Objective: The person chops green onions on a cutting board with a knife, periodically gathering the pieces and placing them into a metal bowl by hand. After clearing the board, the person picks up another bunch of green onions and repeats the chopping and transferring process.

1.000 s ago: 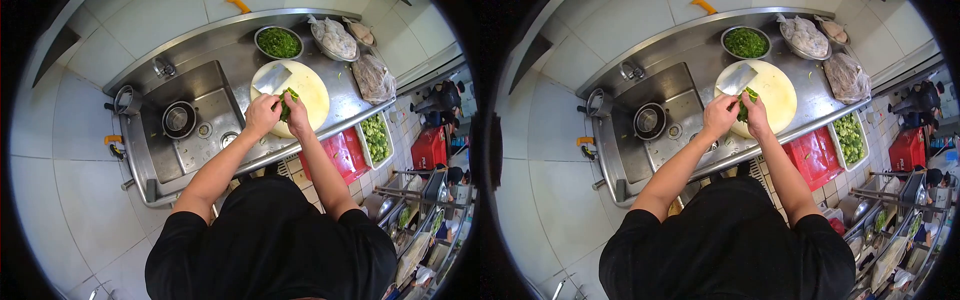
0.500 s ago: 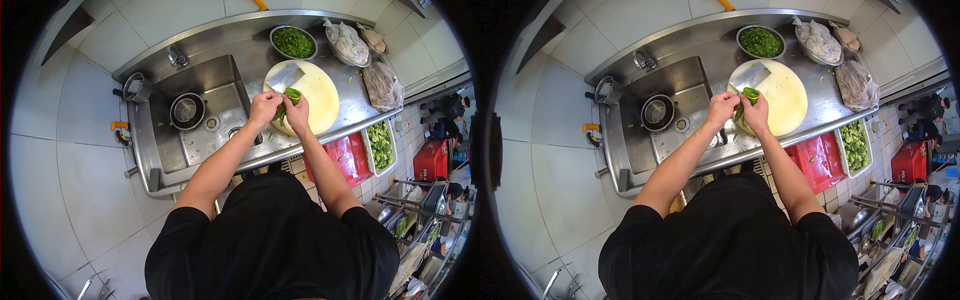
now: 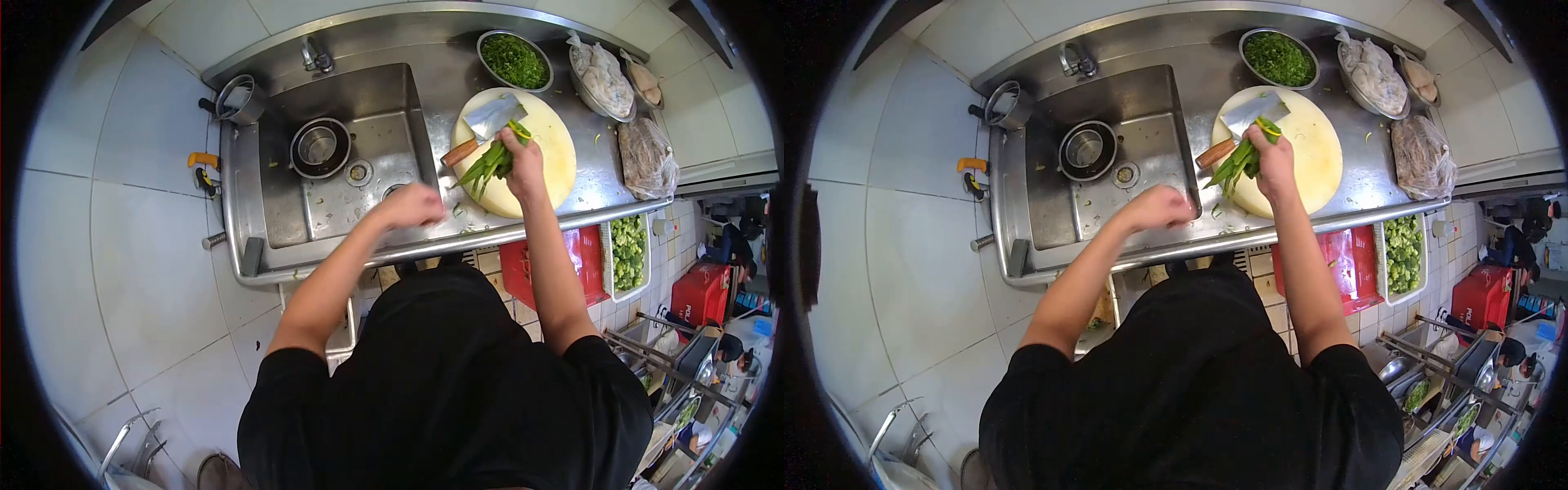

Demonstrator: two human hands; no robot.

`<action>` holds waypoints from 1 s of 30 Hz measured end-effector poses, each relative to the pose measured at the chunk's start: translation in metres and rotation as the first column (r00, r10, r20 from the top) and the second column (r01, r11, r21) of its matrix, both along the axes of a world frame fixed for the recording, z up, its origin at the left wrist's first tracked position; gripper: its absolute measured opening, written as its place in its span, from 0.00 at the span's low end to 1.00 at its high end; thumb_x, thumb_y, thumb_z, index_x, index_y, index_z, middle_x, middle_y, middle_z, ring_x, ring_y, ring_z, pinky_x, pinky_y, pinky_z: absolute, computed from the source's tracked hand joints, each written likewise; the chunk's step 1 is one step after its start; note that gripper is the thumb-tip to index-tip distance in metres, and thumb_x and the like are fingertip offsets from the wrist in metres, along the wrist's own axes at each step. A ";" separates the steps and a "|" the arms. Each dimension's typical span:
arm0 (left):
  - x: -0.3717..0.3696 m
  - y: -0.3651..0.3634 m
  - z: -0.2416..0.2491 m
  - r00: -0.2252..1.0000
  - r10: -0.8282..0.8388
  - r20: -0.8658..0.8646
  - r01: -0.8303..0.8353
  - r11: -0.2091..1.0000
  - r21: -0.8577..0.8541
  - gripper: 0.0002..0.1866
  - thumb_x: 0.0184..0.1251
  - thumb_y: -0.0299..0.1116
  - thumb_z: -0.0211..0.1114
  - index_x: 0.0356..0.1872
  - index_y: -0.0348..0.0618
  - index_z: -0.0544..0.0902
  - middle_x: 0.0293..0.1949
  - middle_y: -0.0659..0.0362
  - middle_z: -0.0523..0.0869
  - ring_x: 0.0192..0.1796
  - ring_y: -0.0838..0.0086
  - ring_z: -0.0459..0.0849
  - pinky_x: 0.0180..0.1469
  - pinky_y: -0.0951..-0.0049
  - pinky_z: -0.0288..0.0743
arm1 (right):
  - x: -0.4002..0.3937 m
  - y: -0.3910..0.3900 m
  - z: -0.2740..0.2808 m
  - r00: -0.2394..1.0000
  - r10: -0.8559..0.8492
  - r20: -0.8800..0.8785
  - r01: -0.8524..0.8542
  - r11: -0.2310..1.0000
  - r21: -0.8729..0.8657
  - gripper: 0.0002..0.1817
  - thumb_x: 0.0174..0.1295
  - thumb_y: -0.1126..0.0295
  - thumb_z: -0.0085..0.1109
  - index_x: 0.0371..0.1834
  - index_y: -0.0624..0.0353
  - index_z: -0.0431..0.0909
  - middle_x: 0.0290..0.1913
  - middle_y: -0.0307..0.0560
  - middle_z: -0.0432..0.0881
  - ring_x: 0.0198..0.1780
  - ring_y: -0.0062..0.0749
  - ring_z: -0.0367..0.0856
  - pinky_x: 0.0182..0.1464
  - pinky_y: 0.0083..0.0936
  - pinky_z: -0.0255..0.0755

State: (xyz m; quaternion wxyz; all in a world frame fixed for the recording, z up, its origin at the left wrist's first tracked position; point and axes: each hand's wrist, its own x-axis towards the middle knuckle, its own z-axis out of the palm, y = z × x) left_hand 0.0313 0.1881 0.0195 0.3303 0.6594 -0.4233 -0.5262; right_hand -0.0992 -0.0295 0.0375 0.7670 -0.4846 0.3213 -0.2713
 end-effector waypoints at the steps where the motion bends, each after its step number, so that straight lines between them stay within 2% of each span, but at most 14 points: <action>1: 0.012 0.027 0.012 0.958 -0.191 0.213 0.168 0.978 0.120 0.10 0.60 0.38 0.66 0.29 0.41 0.88 0.24 0.60 0.87 0.27 0.78 0.83 0.32 0.73 0.74 | -0.002 -0.008 0.003 0.997 -0.057 0.058 0.047 0.987 0.156 0.07 0.72 0.65 0.58 0.42 0.57 0.78 0.35 0.41 0.82 0.36 0.32 0.82 0.40 0.32 0.79; 3: 0.035 0.095 -0.017 0.895 -0.379 0.236 0.281 0.889 0.363 0.09 0.59 0.41 0.67 0.32 0.49 0.90 0.27 0.61 0.89 0.30 0.76 0.86 0.38 0.68 0.78 | -0.013 -0.016 0.017 0.990 -0.081 0.111 0.049 0.963 0.266 0.08 0.73 0.65 0.57 0.43 0.57 0.77 0.36 0.42 0.82 0.38 0.33 0.83 0.42 0.34 0.80; 4: 0.044 0.132 -0.053 0.684 -0.555 0.473 0.329 0.814 0.478 0.10 0.60 0.41 0.67 0.35 0.49 0.90 0.28 0.59 0.89 0.30 0.70 0.86 0.40 0.65 0.79 | -0.020 -0.021 0.021 0.980 -0.102 0.171 0.031 0.928 0.371 0.08 0.73 0.64 0.57 0.44 0.57 0.77 0.37 0.43 0.83 0.39 0.35 0.83 0.43 0.37 0.80; 5: 0.051 0.168 -0.066 0.644 -0.584 0.494 0.324 0.794 0.515 0.12 0.62 0.41 0.64 0.33 0.46 0.89 0.31 0.53 0.89 0.33 0.61 0.86 0.42 0.60 0.78 | -0.028 -0.032 0.012 0.973 -0.019 0.229 -0.074 0.918 0.389 0.09 0.73 0.62 0.56 0.44 0.57 0.76 0.39 0.45 0.83 0.41 0.38 0.84 0.46 0.39 0.81; 7: 0.049 0.173 -0.048 0.601 -0.612 0.515 0.316 0.773 0.550 0.14 0.64 0.42 0.62 0.32 0.43 0.88 0.35 0.47 0.88 0.37 0.53 0.86 0.44 0.55 0.78 | -0.027 -0.022 0.022 0.971 -0.140 0.193 0.045 0.904 0.425 0.10 0.74 0.62 0.56 0.46 0.57 0.76 0.40 0.45 0.83 0.41 0.40 0.83 0.47 0.40 0.81; 8: 0.040 0.159 -0.023 0.791 -0.283 0.543 0.087 0.930 0.358 0.12 0.64 0.40 0.62 0.33 0.42 0.88 0.34 0.47 0.88 0.37 0.53 0.86 0.43 0.56 0.78 | -0.025 -0.014 0.025 0.958 -0.246 0.151 0.152 0.874 0.462 0.11 0.74 0.62 0.56 0.47 0.58 0.76 0.41 0.46 0.83 0.42 0.41 0.83 0.48 0.40 0.80; 9: 0.028 0.139 0.003 0.867 0.090 0.491 -0.196 0.966 0.169 0.11 0.64 0.38 0.62 0.34 0.42 0.87 0.34 0.47 0.88 0.37 0.53 0.86 0.42 0.56 0.78 | -0.024 -0.010 0.021 0.959 -0.241 0.149 0.148 0.873 0.464 0.11 0.74 0.62 0.56 0.47 0.58 0.76 0.41 0.46 0.83 0.42 0.41 0.83 0.48 0.40 0.80; 11: 0.003 0.089 0.026 0.763 0.407 0.502 -0.351 0.913 -0.207 0.09 0.65 0.36 0.63 0.36 0.42 0.86 0.34 0.48 0.87 0.38 0.53 0.86 0.41 0.58 0.78 | -0.021 -0.003 0.010 0.946 -0.292 0.140 0.203 0.872 0.445 0.12 0.73 0.63 0.57 0.49 0.61 0.75 0.44 0.47 0.83 0.43 0.41 0.83 0.49 0.40 0.80; 13: -0.021 0.037 0.031 0.723 0.565 0.399 -0.268 0.761 -0.591 0.07 0.63 0.35 0.66 0.38 0.45 0.86 0.35 0.52 0.86 0.37 0.56 0.86 0.37 0.60 0.78 | -0.014 0.016 0.007 0.941 -0.310 0.134 0.252 0.908 0.335 0.12 0.73 0.64 0.57 0.50 0.62 0.75 0.44 0.48 0.83 0.43 0.41 0.83 0.48 0.39 0.81; 15: -0.047 -0.009 0.043 0.677 0.614 0.406 -0.155 0.658 -0.736 0.06 0.60 0.33 0.67 0.34 0.43 0.84 0.33 0.53 0.85 0.35 0.58 0.85 0.36 0.61 0.79 | -0.009 0.039 0.010 0.925 -0.358 0.123 0.340 0.929 0.145 0.11 0.73 0.67 0.56 0.50 0.63 0.75 0.43 0.49 0.84 0.41 0.39 0.84 0.45 0.36 0.82; 21: -0.065 -0.060 0.022 0.518 0.608 0.602 0.079 0.667 -0.741 0.04 0.55 0.30 0.67 0.28 0.42 0.83 0.27 0.55 0.84 0.32 0.60 0.85 0.35 0.61 0.80 | -0.013 0.053 0.004 0.870 -0.463 0.169 0.468 0.884 0.012 0.07 0.70 0.72 0.61 0.45 0.62 0.76 0.38 0.44 0.85 0.35 0.25 0.81 0.39 0.23 0.77; 26: -0.071 -0.073 0.018 0.641 0.573 0.511 0.058 0.627 -0.777 0.04 0.54 0.28 0.67 0.28 0.40 0.84 0.27 0.54 0.84 0.28 0.62 0.84 0.32 0.62 0.79 | -0.024 0.052 0.004 0.852 -0.497 0.164 0.511 0.858 -0.056 0.07 0.70 0.72 0.61 0.44 0.63 0.76 0.37 0.43 0.84 0.35 0.25 0.81 0.38 0.23 0.77; 28: -0.076 -0.078 0.025 0.856 0.469 0.218 -0.292 0.787 -0.544 0.04 0.56 0.28 0.67 0.29 0.38 0.84 0.25 0.55 0.84 0.25 0.69 0.82 0.30 0.67 0.77 | -0.028 0.052 0.004 0.845 -0.484 0.229 0.503 0.863 -0.034 0.07 0.71 0.72 0.60 0.45 0.63 0.75 0.36 0.44 0.83 0.35 0.27 0.82 0.37 0.25 0.78; 30: -0.075 -0.083 0.022 0.896 0.441 0.049 -0.379 0.817 -0.435 0.05 0.59 0.27 0.66 0.30 0.36 0.83 0.23 0.58 0.83 0.23 0.75 0.79 0.29 0.73 0.74 | -0.032 0.049 0.004 0.836 -0.496 0.234 0.510 0.860 0.002 0.07 0.71 0.72 0.59 0.45 0.63 0.75 0.36 0.44 0.82 0.34 0.29 0.82 0.37 0.27 0.79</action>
